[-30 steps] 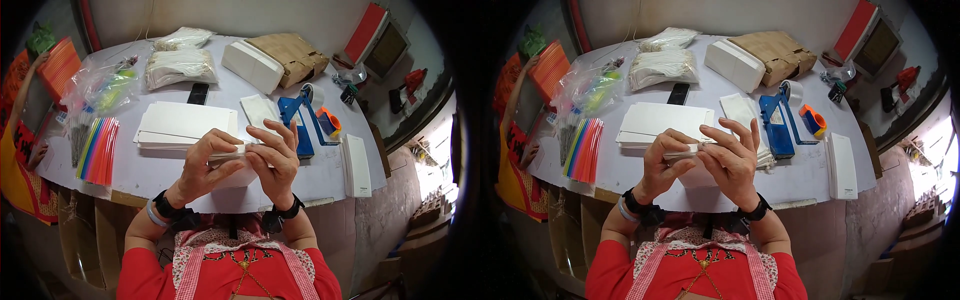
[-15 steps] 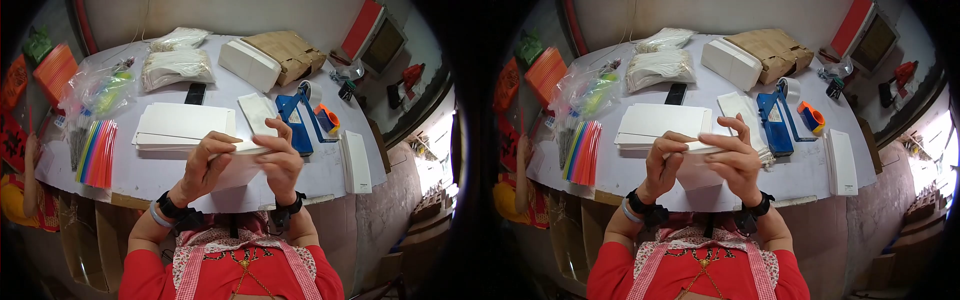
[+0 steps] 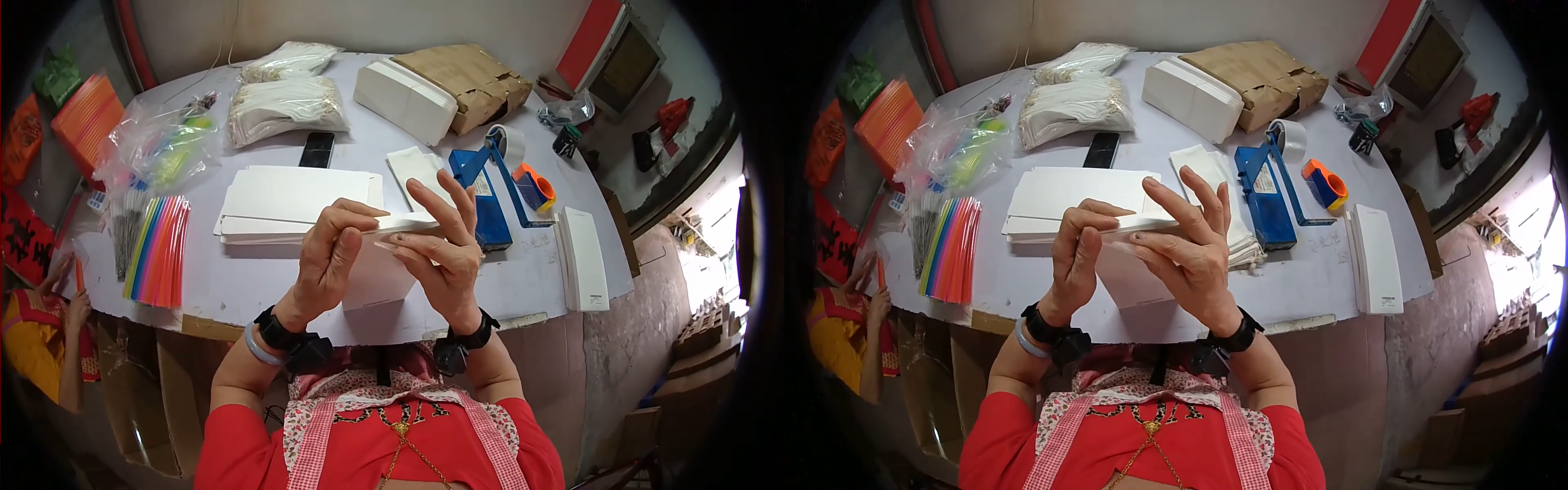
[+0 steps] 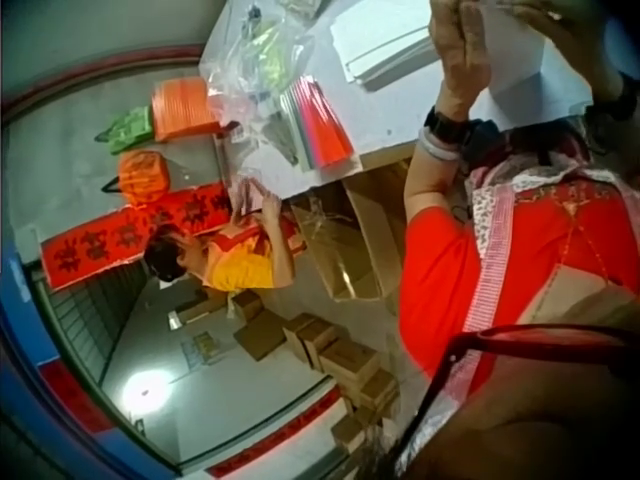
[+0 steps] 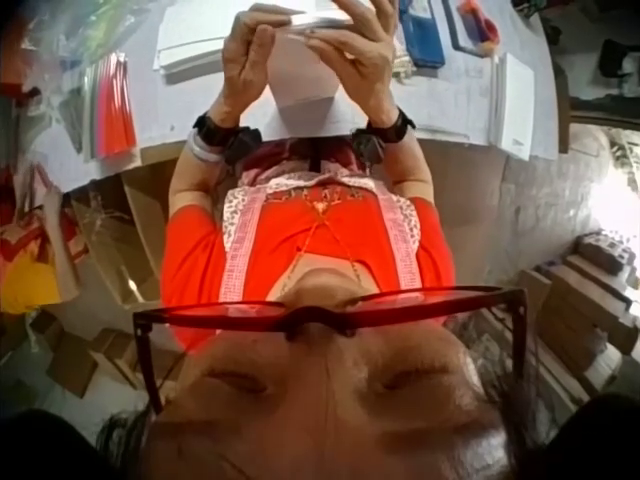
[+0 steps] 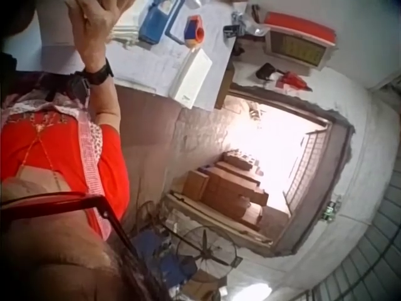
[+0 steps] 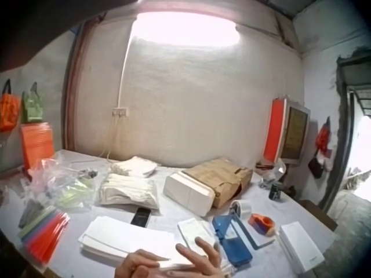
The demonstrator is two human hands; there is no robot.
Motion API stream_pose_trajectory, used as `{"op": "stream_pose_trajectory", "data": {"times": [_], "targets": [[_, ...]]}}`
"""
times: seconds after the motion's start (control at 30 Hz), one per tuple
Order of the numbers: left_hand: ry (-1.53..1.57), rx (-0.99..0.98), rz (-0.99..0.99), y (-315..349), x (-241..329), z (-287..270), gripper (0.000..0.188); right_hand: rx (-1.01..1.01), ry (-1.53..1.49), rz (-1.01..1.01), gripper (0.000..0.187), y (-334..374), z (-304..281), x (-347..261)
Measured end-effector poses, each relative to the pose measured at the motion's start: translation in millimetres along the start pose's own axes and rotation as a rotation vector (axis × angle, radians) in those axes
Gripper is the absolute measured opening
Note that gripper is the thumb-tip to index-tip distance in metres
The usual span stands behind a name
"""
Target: The person packs colorful straws and a small white cloth bag into white paper envelopes, folding the flaps and sealing them with tape. They repeat this process for several units, occasionally moving stacks of envelopes and bundles of straws across the table.
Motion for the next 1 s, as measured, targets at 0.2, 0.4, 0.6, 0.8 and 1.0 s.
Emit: {"op": "stream_pose_trajectory", "data": {"times": [0.2, 0.4, 0.6, 0.8, 1.0], "targets": [[0.018, -0.020, 0.081, -2, 4, 2, 0.026, 0.064, -0.034, -0.002, 0.013, 1, 5, 8], [-0.025, -0.069, 0.046, 2, -2, 2, 0.036, 0.093, -0.038, -0.028, 0.012, -1, 5, 8], [-0.011, -0.009, 0.058, 2, -2, 2, 0.035, 0.104, 0.075, -0.075, 0.011, -1, 1, 4], [-0.046, -0.018, 0.083, 3, 3, 3, 0.032, 0.113, -0.101, -0.075, 0.056, 1, -3, 6], [-0.068, 0.011, 0.085, 6, 8, 4, 0.030, -0.023, -0.388, -0.011, 0.109, 3, -14, 24]]}}
Point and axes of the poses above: each hand's wrist, its own y-axis away from the middle knuckle, its own z-axis out of the palm, x = y × z, the point moved 6 cm from there along -y, towards the middle knuckle, and after that the axes turned 7 degrees about z, right-handed, at the moved point
